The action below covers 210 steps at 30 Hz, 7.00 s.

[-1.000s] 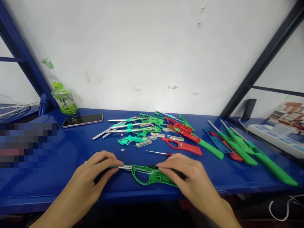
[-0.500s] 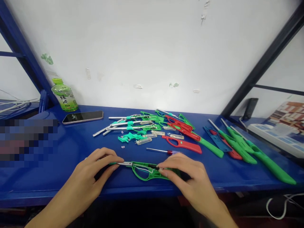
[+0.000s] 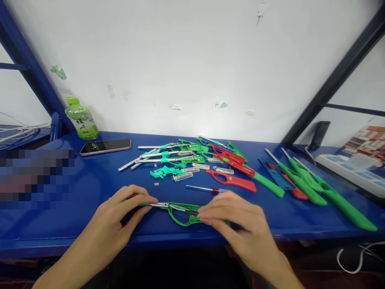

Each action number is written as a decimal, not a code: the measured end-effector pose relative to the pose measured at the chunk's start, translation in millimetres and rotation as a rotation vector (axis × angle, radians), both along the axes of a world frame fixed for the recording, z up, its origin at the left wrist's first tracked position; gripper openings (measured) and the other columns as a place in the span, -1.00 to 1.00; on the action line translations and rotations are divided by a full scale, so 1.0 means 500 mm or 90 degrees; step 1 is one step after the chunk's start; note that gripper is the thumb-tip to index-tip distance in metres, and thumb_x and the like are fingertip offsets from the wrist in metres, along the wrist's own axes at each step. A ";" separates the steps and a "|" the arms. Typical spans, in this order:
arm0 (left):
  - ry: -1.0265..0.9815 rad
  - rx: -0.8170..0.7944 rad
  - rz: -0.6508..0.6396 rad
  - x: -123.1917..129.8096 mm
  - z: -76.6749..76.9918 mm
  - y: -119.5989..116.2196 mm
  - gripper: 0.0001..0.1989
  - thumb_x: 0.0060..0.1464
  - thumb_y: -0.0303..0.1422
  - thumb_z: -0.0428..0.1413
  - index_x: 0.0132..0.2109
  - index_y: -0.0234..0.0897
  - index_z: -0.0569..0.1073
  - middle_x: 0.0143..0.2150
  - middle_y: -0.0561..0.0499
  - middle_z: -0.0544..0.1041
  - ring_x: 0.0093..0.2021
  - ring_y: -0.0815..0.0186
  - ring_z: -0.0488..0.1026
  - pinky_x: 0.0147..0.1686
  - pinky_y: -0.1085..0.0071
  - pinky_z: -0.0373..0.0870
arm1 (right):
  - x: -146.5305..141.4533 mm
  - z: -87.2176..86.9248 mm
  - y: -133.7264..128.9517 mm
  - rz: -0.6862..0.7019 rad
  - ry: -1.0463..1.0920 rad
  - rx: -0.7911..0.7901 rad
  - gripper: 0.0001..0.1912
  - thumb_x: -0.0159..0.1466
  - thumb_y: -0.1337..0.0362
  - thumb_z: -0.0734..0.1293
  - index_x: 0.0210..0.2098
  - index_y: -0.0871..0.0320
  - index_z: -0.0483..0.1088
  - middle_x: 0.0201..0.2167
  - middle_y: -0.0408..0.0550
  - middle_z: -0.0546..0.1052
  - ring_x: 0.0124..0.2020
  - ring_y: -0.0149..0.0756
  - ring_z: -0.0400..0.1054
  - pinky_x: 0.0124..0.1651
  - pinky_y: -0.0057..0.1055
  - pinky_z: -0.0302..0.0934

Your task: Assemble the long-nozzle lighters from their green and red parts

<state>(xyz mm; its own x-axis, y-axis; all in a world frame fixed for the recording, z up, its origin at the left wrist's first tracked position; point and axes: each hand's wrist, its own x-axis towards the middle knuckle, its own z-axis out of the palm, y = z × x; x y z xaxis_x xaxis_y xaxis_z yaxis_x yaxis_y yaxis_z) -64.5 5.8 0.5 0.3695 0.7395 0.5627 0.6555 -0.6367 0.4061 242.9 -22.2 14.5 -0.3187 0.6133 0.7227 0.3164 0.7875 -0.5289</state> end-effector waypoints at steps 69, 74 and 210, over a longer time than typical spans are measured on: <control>0.014 -0.049 0.038 0.004 0.002 -0.015 -0.78 0.47 -0.12 0.13 0.10 0.02 0.62 0.07 0.06 0.59 0.01 0.26 0.60 0.04 0.42 0.49 | 0.016 -0.023 0.003 -0.066 -0.116 -0.085 -0.88 0.45 0.38 0.48 -0.08 0.05 0.65 -0.17 -0.15 0.75 -0.17 -0.25 0.64 -0.01 -0.30 0.42; 0.055 -0.023 0.080 -0.002 0.023 0.006 -0.71 0.47 -0.07 0.07 0.08 -0.03 0.62 0.10 0.00 0.59 0.06 0.15 0.58 0.02 0.29 0.51 | 0.016 -0.025 0.001 -0.081 -0.121 -0.102 -0.87 0.46 0.34 0.48 -0.03 0.01 0.62 -0.14 -0.18 0.74 -0.15 -0.26 0.63 0.01 -0.33 0.41; 0.122 0.154 -0.099 0.114 -0.011 -0.016 -0.79 0.51 -0.54 0.03 0.11 -0.23 0.50 -0.06 0.03 0.65 -0.15 0.26 0.52 -0.02 0.26 0.41 | -0.014 -0.009 0.000 -0.118 -0.175 -0.117 -0.84 0.47 0.18 0.47 -0.01 0.02 0.67 -0.18 -0.17 0.70 -0.23 -0.31 0.58 -0.11 -0.37 0.37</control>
<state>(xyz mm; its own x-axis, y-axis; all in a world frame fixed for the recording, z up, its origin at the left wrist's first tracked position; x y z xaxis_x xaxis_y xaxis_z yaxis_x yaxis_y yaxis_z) -7.5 -2.2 -4.8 0.5835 0.5191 0.6246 0.5925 -0.7980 0.1097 235.9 -22.3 9.8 -0.3567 0.7901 0.4986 0.5945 0.6036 -0.5313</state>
